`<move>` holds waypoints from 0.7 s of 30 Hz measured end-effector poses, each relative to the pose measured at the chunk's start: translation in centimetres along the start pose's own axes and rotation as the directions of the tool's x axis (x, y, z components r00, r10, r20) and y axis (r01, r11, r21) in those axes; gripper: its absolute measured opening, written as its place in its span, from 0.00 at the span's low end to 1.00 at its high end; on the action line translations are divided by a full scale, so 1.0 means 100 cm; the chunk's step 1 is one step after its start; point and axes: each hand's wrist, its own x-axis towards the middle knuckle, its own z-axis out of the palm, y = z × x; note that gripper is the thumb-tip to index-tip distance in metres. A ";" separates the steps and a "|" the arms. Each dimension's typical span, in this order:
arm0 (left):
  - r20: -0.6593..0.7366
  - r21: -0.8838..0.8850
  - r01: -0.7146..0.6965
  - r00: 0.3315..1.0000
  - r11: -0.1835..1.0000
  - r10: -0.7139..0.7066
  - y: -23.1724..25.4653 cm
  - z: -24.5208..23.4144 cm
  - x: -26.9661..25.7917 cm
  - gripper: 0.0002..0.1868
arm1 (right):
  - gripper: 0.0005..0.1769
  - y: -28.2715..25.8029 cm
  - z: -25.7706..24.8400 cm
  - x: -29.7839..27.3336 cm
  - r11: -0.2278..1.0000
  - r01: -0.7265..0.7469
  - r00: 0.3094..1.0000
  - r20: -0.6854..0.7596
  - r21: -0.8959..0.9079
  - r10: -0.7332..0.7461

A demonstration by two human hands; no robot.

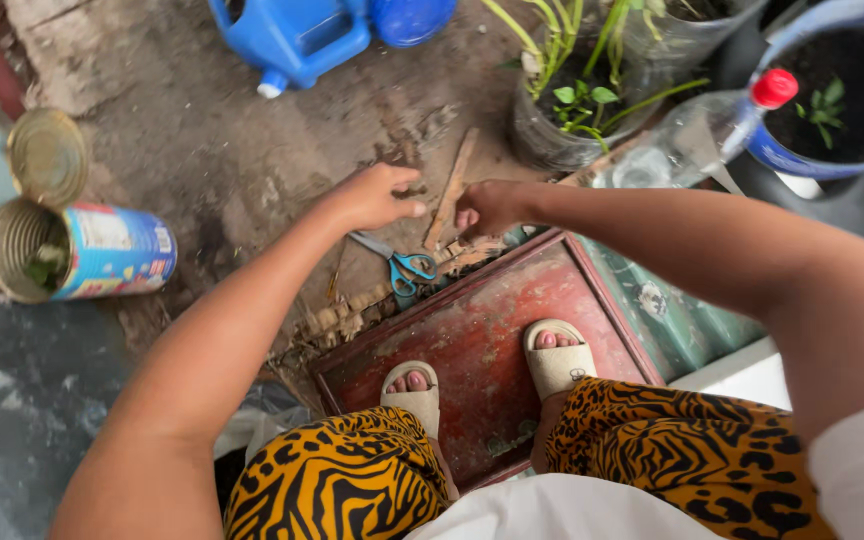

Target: The person waters an existing seedling in a container, then transfers several other seedlings from a plastic bag of soil into a large grey pot by hand, firming the soil around each plant.

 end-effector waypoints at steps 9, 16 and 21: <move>-0.228 -0.119 0.400 0.880 0.909 -0.417 -0.067 0.039 -0.082 0.34 | 0.28 -0.053 0.089 0.145 0.951 -0.072 0.995 -0.080 -0.300 0.051; -0.078 -0.218 0.609 0.768 0.763 -0.635 -0.074 0.043 -0.121 0.36 | 0.46 -0.093 0.112 0.109 0.847 -0.477 0.878 -0.090 -0.236 0.470; -0.026 -0.211 0.616 0.773 0.759 -0.634 -0.083 0.055 -0.122 0.39 | 0.42 -0.083 0.122 0.117 0.824 -0.539 0.842 -0.097 -0.172 0.531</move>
